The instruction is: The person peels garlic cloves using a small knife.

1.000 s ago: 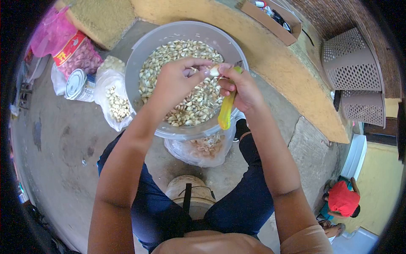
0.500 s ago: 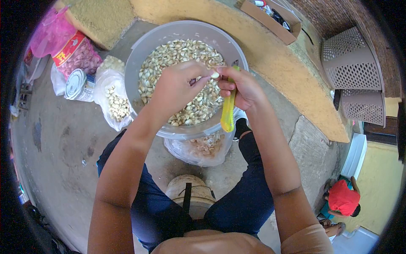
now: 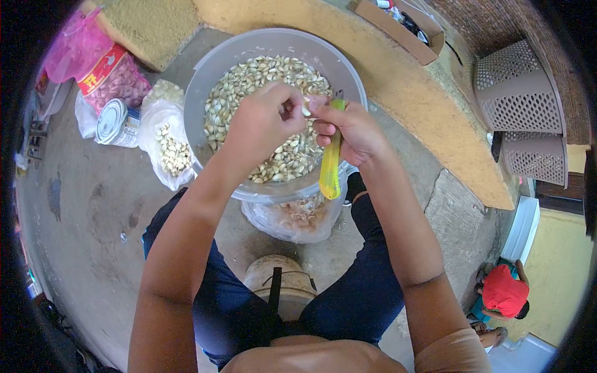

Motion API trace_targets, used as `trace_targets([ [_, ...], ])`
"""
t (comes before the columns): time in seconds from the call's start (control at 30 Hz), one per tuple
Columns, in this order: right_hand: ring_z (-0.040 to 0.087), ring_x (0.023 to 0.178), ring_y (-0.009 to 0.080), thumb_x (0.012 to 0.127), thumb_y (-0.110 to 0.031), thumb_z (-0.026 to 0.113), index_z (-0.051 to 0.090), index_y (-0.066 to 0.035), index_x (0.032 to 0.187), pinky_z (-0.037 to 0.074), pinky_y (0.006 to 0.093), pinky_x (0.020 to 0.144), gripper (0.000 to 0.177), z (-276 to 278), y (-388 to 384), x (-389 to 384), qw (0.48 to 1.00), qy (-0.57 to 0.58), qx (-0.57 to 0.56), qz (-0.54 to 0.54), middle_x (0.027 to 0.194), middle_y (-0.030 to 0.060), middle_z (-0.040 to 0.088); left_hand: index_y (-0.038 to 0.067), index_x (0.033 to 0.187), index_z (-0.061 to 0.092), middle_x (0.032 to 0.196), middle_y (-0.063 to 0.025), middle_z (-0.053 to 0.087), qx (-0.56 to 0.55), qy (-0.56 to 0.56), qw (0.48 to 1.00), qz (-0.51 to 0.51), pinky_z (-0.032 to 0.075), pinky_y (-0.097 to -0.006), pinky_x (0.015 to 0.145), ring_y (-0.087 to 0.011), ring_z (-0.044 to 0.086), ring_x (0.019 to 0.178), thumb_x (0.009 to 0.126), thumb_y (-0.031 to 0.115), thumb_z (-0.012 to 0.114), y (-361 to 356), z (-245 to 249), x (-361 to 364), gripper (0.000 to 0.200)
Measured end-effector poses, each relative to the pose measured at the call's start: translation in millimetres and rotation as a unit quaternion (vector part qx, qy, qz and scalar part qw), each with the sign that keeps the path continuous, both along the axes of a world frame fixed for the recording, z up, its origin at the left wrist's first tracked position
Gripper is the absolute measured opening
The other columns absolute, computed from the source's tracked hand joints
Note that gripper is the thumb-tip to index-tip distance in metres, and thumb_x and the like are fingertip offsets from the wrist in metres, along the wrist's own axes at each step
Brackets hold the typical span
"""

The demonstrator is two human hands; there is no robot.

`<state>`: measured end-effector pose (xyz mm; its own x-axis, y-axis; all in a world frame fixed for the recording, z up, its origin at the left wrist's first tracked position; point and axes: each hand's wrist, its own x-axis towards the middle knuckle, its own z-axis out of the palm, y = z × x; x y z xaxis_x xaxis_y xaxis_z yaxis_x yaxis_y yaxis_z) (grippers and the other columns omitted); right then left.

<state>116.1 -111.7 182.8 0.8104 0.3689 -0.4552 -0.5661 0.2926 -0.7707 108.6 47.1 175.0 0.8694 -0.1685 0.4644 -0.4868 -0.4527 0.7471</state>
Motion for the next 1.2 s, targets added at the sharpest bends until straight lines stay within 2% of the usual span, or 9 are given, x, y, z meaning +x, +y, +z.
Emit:
trace_targets([
  [0.1,0.038,0.046,0.0039,0.080,-0.010,0.059,0.052,-0.003,0.093,0.034,0.0206,0.041,0.016,3.9,-0.5,-1.0,1.000,0.005,0.029,0.008,0.057,-0.0048,0.044,0.002,0.076,0.055,0.065,-0.0077,0.056,-0.036,0.053,0.997,0.031,0.044,-0.0250,0.051,-0.0135,0.056,0.055,0.069,0.005,0.061,-0.1,-0.4,3.9,0.009],
  [0.2,0.037,0.045,0.0031,0.081,-0.008,0.058,0.050,-0.003,0.097,0.034,0.0198,0.042,0.019,4.4,-2.1,-0.2,0.998,-0.005,0.062,0.010,0.061,-0.0042,0.045,0.002,0.077,0.056,0.063,-0.0052,0.056,-0.157,0.197,0.967,0.047,0.043,-0.0221,0.050,-0.0096,0.054,0.053,0.073,0.006,0.060,1.3,2.8,5.2,0.008],
  [0.4,0.036,0.045,0.0024,0.080,-0.007,0.058,0.051,-0.002,0.097,0.033,0.0196,0.042,0.019,6.2,-5.9,0.5,0.998,-0.012,0.065,0.013,0.066,-0.0040,0.047,0.005,0.086,0.054,0.066,-0.0022,0.056,-0.169,0.287,0.943,0.025,0.036,-0.0189,0.043,-0.0068,0.051,0.050,0.081,0.011,0.054,9.0,11.7,9.9,0.008],
  [0.5,0.036,0.046,0.0030,0.079,-0.007,0.060,0.053,-0.003,0.096,0.034,0.0195,0.043,0.019,7.0,-4.9,1.0,0.999,-0.023,0.043,0.019,0.066,-0.0037,0.048,0.004,0.086,0.055,0.065,-0.0010,0.054,-0.211,0.328,0.920,-0.032,0.034,-0.0188,0.041,-0.0057,0.049,0.049,0.081,0.013,0.054,9.2,11.5,9.8,0.010],
  [0.6,0.038,0.047,0.0038,0.077,-0.009,0.063,0.055,-0.003,0.096,0.035,0.0192,0.043,0.022,6.1,-0.4,-0.9,0.999,-0.045,-0.019,-0.015,0.067,-0.0021,0.051,0.002,0.083,0.056,0.067,-0.0014,0.054,-0.242,0.324,0.911,-0.078,0.039,-0.0198,0.044,-0.0066,0.052,0.051,0.078,0.010,0.058,7.4,1.8,11.8,0.010],
  [0.7,0.041,0.048,0.0046,0.075,-0.009,0.065,0.056,-0.002,0.097,0.036,0.0192,0.043,0.024,3.5,1.0,-1.2,0.990,-0.097,-0.096,-0.031,0.069,-0.0006,0.053,0.003,0.082,0.057,0.066,-0.0013,0.055,-0.173,0.306,0.934,-0.054,0.037,-0.0191,0.043,-0.0061,0.050,0.050,0.078,0.012,0.059,4.8,8.1,5.1,0.011],
  [0.9,0.042,0.049,0.0046,0.075,-0.010,0.065,0.059,-0.002,0.095,0.036,0.0197,0.042,0.023,4.3,3.7,-1.9,0.975,-0.145,-0.160,-0.045,0.066,-0.0006,0.053,0.003,0.082,0.058,0.061,-0.0010,0.054,-0.155,0.321,0.933,-0.053,0.036,-0.0185,0.043,-0.0054,0.049,0.049,0.077,0.014,0.060,9.8,-1.9,9.6,0.012],
  [1.1,0.040,0.048,0.0045,0.078,-0.011,0.063,0.058,-0.005,0.098,0.035,0.0199,0.042,0.022,4.0,2.3,-2.3,0.989,-0.110,-0.094,-0.016,0.060,-0.0031,0.048,0.002,0.082,0.057,0.059,-0.0005,0.052,-0.145,0.360,0.919,-0.068,0.036,-0.0186,0.044,-0.0050,0.047,0.050,0.077,0.015,0.058,10.0,6.1,8.4,0.014],
  [1.2,0.038,0.048,0.0044,0.079,-0.010,0.061,0.056,-0.005,0.101,0.035,0.0200,0.042,0.023,5.4,2.8,-2.6,0.993,-0.098,-0.072,-0.006,0.062,-0.0030,0.047,0.001,0.079,0.056,0.060,0.0001,0.051,-0.188,0.353,0.912,-0.088,0.037,-0.0193,0.044,-0.0055,0.047,0.050,0.077,0.013,0.057,7.9,-3.9,10.0,0.012],
])
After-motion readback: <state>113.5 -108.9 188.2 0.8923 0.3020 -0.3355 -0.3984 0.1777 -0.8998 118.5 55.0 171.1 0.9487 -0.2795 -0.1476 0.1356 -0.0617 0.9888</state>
